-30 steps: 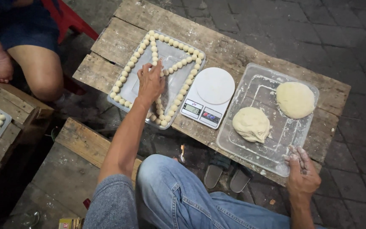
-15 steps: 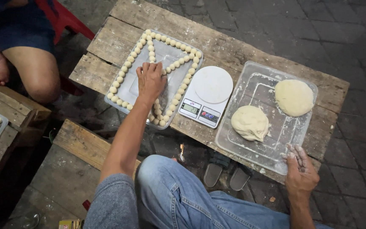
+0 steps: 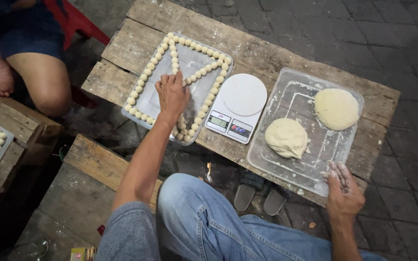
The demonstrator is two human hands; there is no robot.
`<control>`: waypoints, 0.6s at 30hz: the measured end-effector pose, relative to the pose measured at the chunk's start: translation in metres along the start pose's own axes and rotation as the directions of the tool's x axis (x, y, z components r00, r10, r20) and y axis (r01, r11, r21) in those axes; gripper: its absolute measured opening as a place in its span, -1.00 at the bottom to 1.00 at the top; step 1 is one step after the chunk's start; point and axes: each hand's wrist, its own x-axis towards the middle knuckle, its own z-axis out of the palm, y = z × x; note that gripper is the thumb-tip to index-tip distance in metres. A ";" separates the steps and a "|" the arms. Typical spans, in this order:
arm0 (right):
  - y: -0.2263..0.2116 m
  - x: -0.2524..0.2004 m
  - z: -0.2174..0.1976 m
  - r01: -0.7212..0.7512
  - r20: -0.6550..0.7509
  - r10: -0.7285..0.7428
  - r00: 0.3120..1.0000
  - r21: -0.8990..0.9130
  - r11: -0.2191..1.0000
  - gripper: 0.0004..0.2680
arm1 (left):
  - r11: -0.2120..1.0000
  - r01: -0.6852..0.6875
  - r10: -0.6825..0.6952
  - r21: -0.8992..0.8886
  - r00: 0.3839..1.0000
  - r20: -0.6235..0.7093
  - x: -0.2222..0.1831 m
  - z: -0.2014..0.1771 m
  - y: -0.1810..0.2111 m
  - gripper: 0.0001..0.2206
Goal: Portioning, weighing, and rolling dough into small uniform balls and arranging them on a tray.
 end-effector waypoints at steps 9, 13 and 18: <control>0.087 0.001 -0.014 0.033 -0.058 -0.058 0.997 -0.364 0.931 -0.84 | 0.837 -0.041 0.239 -0.546 0.924 0.298 -0.085 -0.106 0.182 -0.92; 0.090 -0.010 -0.020 -0.027 -0.043 0.009 0.999 -0.434 0.901 -0.83 | 0.793 -0.189 0.375 -0.579 0.901 0.219 -0.168 -0.088 0.232 -0.88; 0.089 -0.016 -0.027 0.000 -0.063 -0.028 0.998 -0.415 0.910 -0.82 | 0.772 -0.111 0.431 -0.626 0.815 0.388 -0.167 -0.077 0.215 -0.80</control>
